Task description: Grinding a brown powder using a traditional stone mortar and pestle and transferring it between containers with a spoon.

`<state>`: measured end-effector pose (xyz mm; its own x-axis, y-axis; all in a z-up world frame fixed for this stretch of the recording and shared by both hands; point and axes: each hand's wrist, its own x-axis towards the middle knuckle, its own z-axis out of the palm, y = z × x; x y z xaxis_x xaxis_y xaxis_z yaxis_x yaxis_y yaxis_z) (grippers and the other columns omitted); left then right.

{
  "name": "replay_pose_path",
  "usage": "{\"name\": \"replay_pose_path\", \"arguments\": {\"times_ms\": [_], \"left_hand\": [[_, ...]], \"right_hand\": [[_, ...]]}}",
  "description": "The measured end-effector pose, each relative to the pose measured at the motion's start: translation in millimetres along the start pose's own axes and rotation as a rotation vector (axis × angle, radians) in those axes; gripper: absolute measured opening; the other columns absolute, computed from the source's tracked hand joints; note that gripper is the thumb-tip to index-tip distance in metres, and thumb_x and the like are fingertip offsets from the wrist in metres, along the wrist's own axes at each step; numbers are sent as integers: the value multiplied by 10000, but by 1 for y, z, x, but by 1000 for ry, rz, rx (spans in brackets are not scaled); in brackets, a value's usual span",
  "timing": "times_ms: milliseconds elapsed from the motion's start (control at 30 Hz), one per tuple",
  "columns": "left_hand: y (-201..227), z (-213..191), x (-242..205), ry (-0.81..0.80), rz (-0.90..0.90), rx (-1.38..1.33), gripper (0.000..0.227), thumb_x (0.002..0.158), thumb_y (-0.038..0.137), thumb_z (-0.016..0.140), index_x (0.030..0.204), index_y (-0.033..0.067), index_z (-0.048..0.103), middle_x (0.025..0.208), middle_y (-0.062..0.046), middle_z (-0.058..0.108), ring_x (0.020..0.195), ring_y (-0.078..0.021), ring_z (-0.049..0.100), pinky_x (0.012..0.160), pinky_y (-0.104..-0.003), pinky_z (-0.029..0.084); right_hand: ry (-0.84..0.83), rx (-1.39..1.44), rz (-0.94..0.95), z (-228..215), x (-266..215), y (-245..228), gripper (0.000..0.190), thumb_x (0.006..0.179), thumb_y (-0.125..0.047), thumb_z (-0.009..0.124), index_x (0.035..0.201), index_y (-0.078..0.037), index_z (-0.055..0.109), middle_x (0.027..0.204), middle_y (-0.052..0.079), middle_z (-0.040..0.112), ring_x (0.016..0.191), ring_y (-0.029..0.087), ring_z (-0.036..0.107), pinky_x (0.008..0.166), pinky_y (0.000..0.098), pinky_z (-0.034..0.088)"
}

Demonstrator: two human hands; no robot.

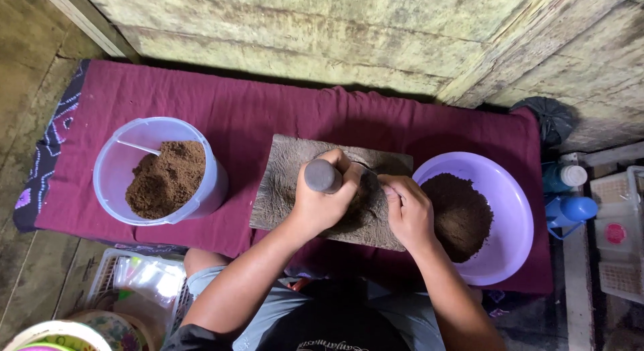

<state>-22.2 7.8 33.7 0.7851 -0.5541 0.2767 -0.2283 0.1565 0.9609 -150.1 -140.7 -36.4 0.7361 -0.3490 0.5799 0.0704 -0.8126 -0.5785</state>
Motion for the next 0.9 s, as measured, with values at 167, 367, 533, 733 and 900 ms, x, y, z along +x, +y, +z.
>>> {"name": "replay_pose_path", "arguments": {"times_ms": [167,367,533,733,900], "left_hand": [[-53,13,-2,-48,-10,-54,186,855,64,630,674,74,585,546,-99,538,593,-124,464,598,-318,422],[-10,3,-6,-31,35,-35,208,825,45,650,638,82,568,507,-79,511,575,-87,464,544,-300,401],[-32,3,-20,-65,130,-189,302,810,-37,649,578,118,531,459,5,468,474,-89,389,497,-234,364],[-25,-13,-11,91,-51,-20,183,784,37,639,612,68,587,487,-58,547,539,-131,491,567,-308,399],[20,-26,-30,-27,103,-141,276,808,7,670,577,137,592,478,25,495,453,-87,439,513,-209,387]], "right_hand": [[7,5,1,3,-6,6,172,1027,-77,591,1089,-80,751,953,112,741,888,339,723,801,439,580],[27,20,2,0,1,-3,164,1023,-81,605,1067,-88,763,941,83,745,879,307,730,805,404,584],[42,36,-6,0,-2,-1,131,1005,-45,635,1030,-58,762,925,108,741,862,327,725,794,407,584],[20,-2,-17,3,4,3,159,1011,-59,612,1082,-73,754,936,107,741,873,340,725,789,436,582],[19,-8,-20,1,-2,5,162,1021,-86,618,1081,-78,768,906,91,736,844,313,725,792,402,585]]}}
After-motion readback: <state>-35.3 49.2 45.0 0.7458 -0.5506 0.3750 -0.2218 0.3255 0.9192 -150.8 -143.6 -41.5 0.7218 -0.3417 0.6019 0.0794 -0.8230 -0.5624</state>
